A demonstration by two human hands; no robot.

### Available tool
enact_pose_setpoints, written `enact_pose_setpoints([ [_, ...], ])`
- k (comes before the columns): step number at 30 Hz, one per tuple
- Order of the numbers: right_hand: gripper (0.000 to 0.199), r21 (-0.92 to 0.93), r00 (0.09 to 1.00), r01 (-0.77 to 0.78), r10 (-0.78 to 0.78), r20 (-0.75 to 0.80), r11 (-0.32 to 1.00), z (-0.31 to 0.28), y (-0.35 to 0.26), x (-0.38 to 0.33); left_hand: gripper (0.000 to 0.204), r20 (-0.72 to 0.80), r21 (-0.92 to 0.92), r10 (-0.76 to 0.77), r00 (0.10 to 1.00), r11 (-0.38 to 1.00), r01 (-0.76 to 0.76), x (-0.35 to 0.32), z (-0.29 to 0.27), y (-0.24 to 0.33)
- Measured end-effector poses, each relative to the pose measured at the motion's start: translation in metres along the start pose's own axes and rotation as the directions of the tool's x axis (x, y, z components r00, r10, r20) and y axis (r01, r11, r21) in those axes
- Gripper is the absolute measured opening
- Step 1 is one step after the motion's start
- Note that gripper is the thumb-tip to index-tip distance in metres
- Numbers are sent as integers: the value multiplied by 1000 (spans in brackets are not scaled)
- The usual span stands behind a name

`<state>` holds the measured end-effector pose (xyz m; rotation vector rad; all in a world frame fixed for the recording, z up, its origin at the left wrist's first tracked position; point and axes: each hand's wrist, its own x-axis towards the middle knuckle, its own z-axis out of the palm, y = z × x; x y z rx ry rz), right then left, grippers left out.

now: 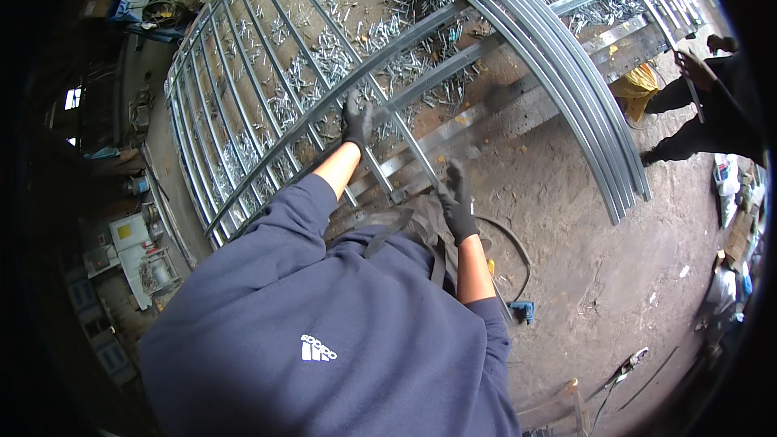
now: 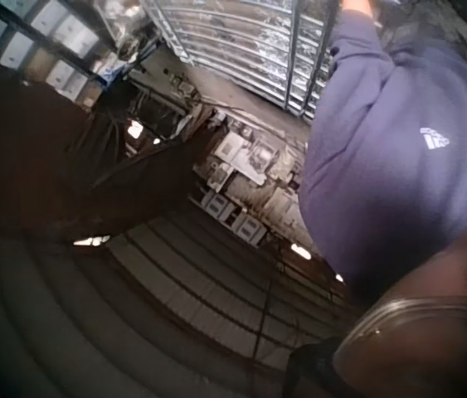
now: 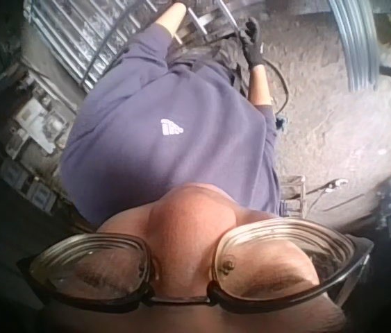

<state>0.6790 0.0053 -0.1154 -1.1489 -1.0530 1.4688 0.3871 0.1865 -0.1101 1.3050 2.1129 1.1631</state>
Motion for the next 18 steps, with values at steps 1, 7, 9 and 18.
enact_pose_setpoints([
  [1, 55, -149, 998, -35, 29, -47, 988, -6, -12, 9, 48, -18, 62, -103, 995, 993, 104, 24, 2, 7],
  [7, 55, -525, 767, -535, 641, 26, 662, -76, -39, -97, 76, 128, 448, -365, 922, 851, 274, 138, 23, -16],
  [9, 48, -383, 657, -703, 753, -28, 599, -76, -29, -128, 74, 263, 327, -447, 855, 875, 357, 162, 32, -40],
  [18, 11, -123, 593, -804, 766, -249, 582, -24, -5, -76, 26, 436, -174, -504, 746, 766, 619, 181, 42, -60],
])
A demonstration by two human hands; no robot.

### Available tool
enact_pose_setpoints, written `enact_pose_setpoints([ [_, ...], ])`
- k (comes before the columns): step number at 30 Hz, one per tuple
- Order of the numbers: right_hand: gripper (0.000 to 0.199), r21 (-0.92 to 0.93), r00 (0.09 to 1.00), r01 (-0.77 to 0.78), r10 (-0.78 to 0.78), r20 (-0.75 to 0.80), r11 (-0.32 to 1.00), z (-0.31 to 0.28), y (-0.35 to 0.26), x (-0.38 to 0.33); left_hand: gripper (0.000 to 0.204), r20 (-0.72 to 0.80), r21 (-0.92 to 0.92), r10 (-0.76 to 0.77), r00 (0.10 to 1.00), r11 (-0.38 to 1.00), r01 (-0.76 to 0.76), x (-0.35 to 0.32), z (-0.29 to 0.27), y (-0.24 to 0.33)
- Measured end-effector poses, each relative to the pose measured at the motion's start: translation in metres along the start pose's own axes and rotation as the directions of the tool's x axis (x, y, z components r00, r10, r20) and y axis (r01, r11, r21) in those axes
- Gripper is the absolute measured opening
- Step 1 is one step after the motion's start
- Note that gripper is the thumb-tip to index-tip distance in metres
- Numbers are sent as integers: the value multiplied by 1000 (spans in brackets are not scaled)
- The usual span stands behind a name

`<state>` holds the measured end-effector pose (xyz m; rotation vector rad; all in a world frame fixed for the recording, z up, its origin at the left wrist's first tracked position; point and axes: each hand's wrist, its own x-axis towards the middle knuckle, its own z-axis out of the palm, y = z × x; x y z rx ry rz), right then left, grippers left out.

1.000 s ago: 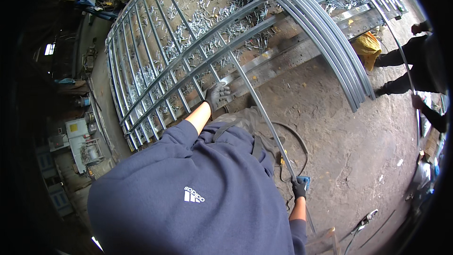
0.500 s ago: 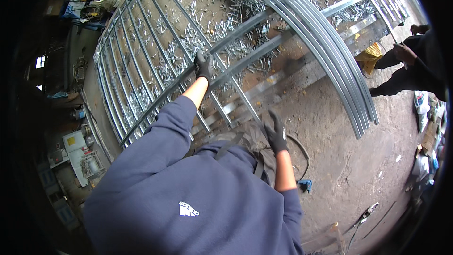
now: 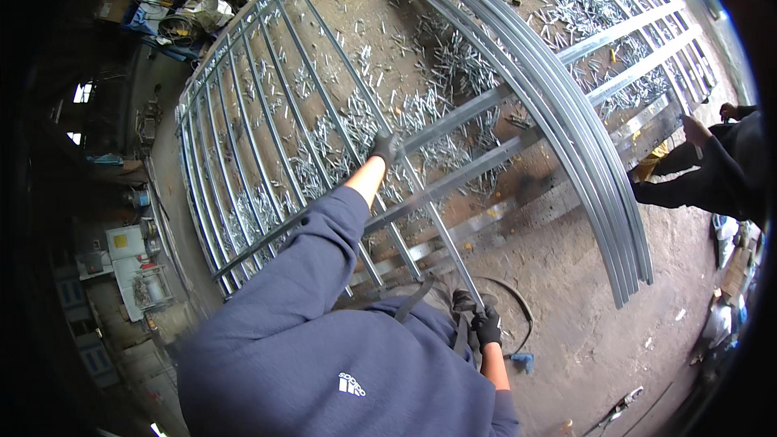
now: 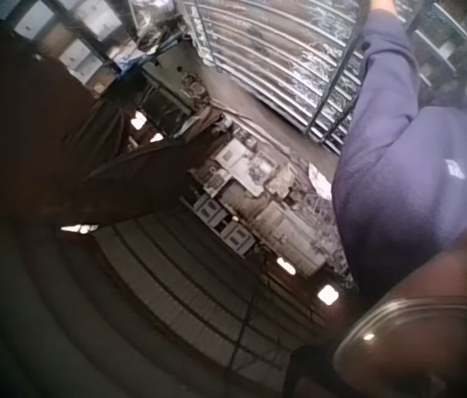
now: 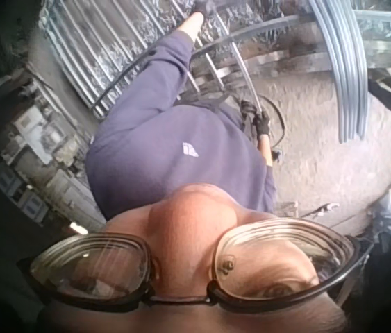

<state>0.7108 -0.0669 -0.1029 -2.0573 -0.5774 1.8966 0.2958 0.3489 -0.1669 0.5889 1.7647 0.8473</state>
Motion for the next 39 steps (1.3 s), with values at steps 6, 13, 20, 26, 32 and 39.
enact_pose_setpoints([
  [6, 14, -2, 999, 40, -40, -21, 999, 10, -23, -10, 58, -115, 100, -57, 992, 993, 69, -20, 3, 19],
  [13, 16, -55, 999, 29, -31, -40, 998, 3, -14, 0, 65, -135, -219, -19, 991, 976, -11, 45, 7, -57],
  [20, 20, -112, 995, 16, -27, -92, 994, 8, -6, 2, 45, -327, 241, 370, 870, 923, -302, 76, 9, -88],
  [26, 16, -104, 997, 12, -19, -72, 994, 3, -10, 1, 48, -63, -508, -132, 989, 857, 82, 59, 8, -70],
  [32, 19, -53, 997, -7, 3, -72, 999, 3, -13, 2, 52, -301, 123, 242, 923, 969, -214, 68, 9, -78],
  [39, 29, -77, 991, -67, 58, -118, 995, 5, -20, -4, 25, -310, 186, 117, 944, 981, -60, 26, 13, -38],
])
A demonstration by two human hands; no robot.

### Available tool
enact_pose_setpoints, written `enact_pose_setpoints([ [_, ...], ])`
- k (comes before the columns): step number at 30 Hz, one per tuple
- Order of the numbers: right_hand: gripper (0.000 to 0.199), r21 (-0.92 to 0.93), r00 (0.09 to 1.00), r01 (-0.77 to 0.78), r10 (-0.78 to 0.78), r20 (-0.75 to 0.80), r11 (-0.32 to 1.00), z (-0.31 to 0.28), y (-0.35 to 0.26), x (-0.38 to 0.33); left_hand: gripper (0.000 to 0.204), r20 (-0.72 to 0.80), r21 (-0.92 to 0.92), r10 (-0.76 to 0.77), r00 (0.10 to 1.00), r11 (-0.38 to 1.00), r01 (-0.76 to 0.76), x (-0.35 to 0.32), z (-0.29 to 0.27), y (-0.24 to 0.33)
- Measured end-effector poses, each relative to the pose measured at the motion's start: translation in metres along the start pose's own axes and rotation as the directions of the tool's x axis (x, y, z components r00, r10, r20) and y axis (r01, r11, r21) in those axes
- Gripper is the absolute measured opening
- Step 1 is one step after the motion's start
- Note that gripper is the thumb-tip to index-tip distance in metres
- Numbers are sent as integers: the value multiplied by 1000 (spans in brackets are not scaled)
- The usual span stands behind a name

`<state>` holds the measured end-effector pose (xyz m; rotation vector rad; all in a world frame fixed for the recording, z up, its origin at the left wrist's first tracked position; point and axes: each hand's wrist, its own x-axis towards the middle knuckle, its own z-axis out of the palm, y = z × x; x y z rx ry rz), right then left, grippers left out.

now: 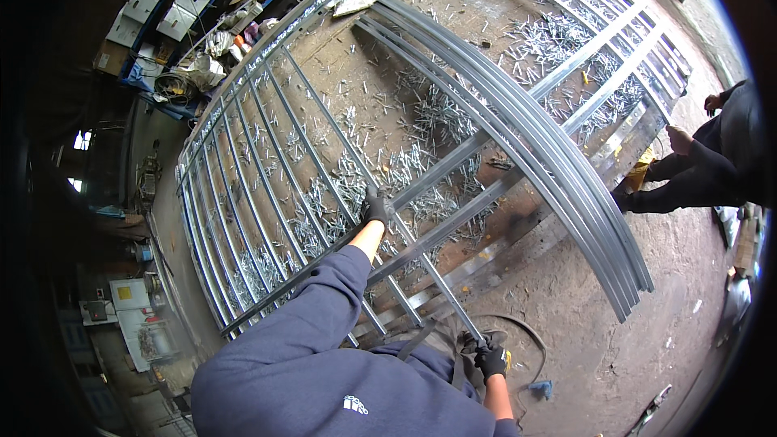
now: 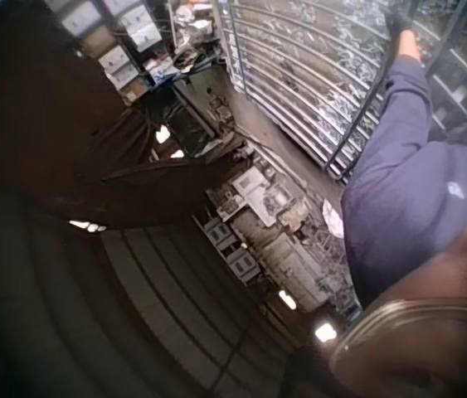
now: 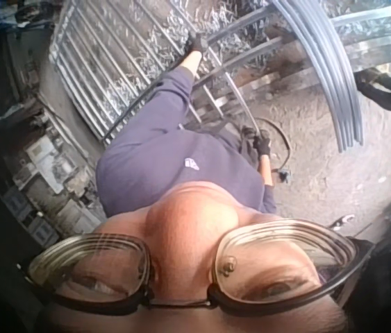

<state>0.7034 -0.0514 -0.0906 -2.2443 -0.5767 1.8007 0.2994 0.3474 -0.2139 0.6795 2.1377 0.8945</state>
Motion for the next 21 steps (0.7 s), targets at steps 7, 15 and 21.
enact_pose_setpoints([
  [7, 36, 46, 997, -7, 10, -75, 999, 6, 0, -2, 41, -91, 304, 209, 974, 937, -173, 14, 4, -18],
  [15, 40, -150, 992, 28, -47, -120, 988, 4, 9, 7, 44, 68, -185, -90, 994, 977, 101, -4, -2, 3],
  [21, 36, -109, 982, 179, -183, -35, 978, 21, 12, 21, 49, -64, -59, 59, 996, 996, -63, -14, -1, 6],
])
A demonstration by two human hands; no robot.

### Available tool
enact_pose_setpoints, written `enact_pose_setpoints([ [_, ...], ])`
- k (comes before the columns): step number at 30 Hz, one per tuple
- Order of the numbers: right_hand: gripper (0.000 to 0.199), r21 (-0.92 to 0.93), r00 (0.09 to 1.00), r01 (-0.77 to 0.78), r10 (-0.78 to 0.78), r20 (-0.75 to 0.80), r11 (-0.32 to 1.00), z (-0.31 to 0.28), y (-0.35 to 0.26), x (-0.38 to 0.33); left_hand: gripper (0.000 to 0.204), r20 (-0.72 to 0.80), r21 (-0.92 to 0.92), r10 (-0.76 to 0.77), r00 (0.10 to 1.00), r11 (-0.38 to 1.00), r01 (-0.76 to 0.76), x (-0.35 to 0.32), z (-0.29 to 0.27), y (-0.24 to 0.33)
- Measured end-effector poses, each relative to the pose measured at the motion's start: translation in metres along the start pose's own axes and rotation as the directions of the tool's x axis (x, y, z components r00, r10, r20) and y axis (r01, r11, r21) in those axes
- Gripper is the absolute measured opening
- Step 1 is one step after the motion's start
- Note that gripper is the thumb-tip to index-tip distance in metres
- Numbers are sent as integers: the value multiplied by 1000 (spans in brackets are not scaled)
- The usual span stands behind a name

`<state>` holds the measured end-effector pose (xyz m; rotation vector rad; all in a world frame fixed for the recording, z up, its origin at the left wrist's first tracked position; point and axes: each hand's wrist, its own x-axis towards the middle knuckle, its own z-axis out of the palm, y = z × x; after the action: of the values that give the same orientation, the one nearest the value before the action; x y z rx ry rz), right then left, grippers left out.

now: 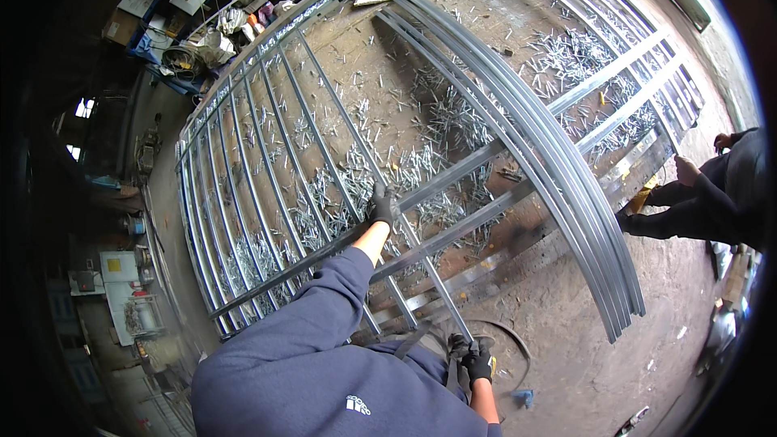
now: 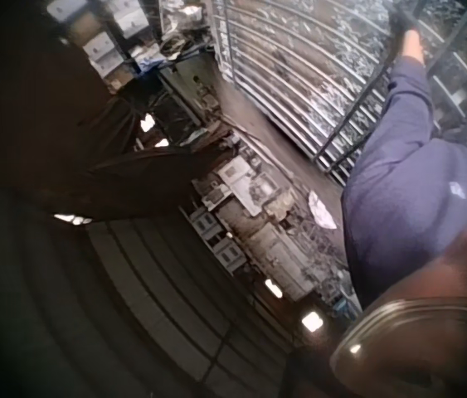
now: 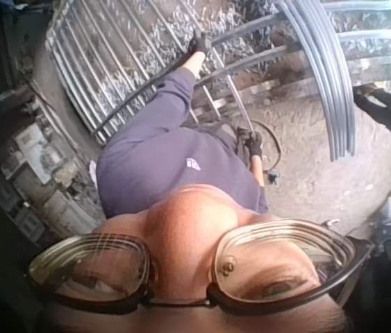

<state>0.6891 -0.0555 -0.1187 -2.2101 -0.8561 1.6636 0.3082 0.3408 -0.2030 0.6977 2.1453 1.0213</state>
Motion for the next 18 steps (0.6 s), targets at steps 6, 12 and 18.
enact_pose_setpoints([
  [6, 22, -125, 999, -11, 5, -45, 992, 0, -3, -6, 53, -55, 85, 143, 988, 987, -138, 20, 14, -32],
  [12, 36, -90, 997, -17, 10, -71, 996, -3, -16, -9, 59, 41, 45, 94, 995, 994, -96, 20, 10, -28],
  [18, 37, 73, 993, -93, 88, 75, 993, -11, -20, -6, 70, 113, 9, -16, 993, 1000, 15, -11, -5, 25],
])
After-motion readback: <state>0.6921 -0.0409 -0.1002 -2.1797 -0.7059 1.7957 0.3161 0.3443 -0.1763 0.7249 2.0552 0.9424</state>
